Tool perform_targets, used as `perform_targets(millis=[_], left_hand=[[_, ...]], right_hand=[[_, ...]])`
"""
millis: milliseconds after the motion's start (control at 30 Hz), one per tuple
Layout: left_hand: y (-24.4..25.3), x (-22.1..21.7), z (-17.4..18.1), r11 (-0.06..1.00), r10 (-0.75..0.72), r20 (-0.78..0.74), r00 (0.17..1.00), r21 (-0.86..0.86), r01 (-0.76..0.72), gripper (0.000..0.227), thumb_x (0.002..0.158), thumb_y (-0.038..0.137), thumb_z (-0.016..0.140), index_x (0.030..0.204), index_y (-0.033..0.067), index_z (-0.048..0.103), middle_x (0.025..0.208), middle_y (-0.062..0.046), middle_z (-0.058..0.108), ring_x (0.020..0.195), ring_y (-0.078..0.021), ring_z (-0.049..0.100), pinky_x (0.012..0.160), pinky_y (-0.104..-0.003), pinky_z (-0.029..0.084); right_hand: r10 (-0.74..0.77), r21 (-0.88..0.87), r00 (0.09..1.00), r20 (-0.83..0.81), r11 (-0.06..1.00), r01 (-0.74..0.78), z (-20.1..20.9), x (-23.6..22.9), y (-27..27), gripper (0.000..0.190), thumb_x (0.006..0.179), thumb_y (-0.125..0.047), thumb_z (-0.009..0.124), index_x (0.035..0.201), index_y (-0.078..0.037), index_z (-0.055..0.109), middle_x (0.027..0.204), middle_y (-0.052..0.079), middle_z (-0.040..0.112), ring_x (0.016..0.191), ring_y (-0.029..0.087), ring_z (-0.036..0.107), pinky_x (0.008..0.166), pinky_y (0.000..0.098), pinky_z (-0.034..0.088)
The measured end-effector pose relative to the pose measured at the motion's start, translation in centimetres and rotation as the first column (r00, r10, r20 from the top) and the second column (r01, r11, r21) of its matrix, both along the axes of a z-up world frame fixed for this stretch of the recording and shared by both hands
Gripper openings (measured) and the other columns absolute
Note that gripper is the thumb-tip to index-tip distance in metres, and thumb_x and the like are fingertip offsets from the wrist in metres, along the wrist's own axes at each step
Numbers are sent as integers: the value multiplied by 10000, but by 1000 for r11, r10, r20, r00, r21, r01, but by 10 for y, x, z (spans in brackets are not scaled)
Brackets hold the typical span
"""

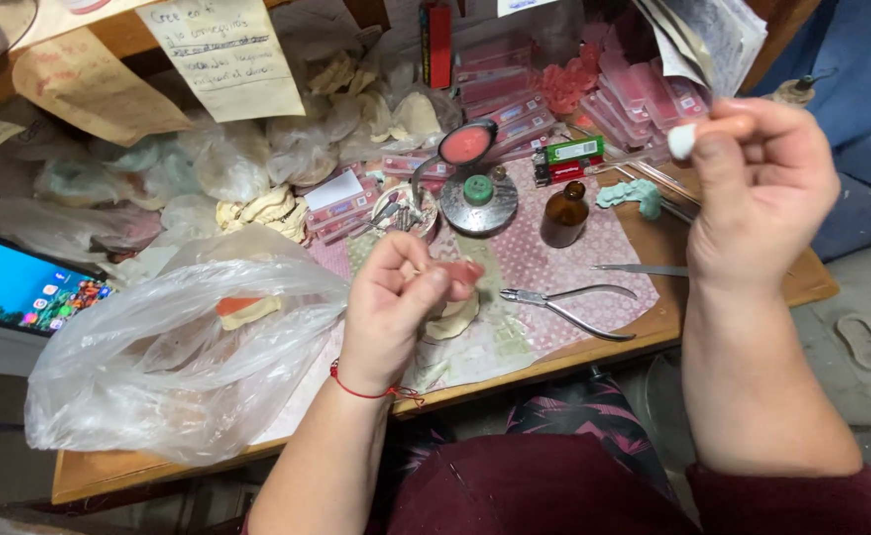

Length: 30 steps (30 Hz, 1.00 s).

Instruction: The person assembles a dental prosthesis by placing a pink gum piece into a green mold and adjusting it with their fingers. They then use a metal tool to refine the edges and apply a substance from a small bottle to the prosthesis before placing it into a plastic bag.

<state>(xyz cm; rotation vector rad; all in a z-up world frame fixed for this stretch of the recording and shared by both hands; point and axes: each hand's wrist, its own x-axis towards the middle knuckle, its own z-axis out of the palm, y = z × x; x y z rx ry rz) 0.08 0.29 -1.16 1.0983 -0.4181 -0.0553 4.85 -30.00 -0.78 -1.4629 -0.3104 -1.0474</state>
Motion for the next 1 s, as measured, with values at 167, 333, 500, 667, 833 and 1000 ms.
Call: perform_targets(millis=[167, 333, 500, 667, 833, 1000], left_hand=[[7, 4, -6, 992, 108, -33, 994, -60, -110, 190, 1073, 262, 559, 996, 106, 483, 677, -94, 546, 627, -183, 559, 703, -337, 558], [25, -11, 4, 951, 220, -46, 974, -210, -225, 276, 1086, 219, 531, 969, -23, 596, 640, -112, 496, 561, -196, 479, 592, -333, 459], [62, -44, 13, 893, 384, -66, 921, -226, -389, 152, 991, 128, 630, 1017, -22, 630, 861, -130, 641, 657, -184, 548, 503, -338, 470], [100, -79, 2, 881, 473, 64, 879, -60, -470, 243, 993, 257, 664, 853, 84, 566, 855, -132, 575, 575, -89, 391, 661, -313, 461], [113, -105, -7, 824, 508, 130, 851, 213, -524, 397, 963, 198, 685, 641, 118, 465, 594, -2, 426, 578, -74, 402, 812, -420, 688], [116, -109, -19, 829, 557, 78, 827, -120, -547, 483, 1074, 198, 485, 618, 38, 472, 456, -80, 339, 372, -132, 281, 331, -230, 290]], right_hand=[[49, -142, 991, -121, 988, -66, 11, -7, 7, 244, 1143, -83, 754, 1270, 75, 619, 1140, 194, 684, 1039, 198, 684, 939, 267, 560], [0, -366, 989, -146, 929, -54, 27, -11, 12, 157, 1167, 89, 734, 1297, 130, 655, 1111, 201, 688, 1019, 224, 666, 938, 317, 556], [-119, -776, 983, -140, 630, -34, 30, -2, 22, 303, 1089, -104, 810, 1366, 9, 762, 1171, 111, 768, 1091, 298, 699, 999, 417, 485], [-105, -733, 984, 146, 656, 178, 19, -46, 49, 277, 1134, -39, 777, 1281, 186, 711, 1203, 329, 713, 1069, 470, 648, 1001, 535, 480], [212, -765, 976, -58, 619, -180, 8, -61, 113, 113, 978, -99, 757, 994, 12, 741, 950, 133, 759, 808, 321, 658, 798, 443, 506], [49, -888, 977, -205, 411, -207, -18, -56, 129, 448, 784, -397, 848, 1148, -158, 749, 1261, 143, 720, 1142, 394, 670, 993, 525, 465]])
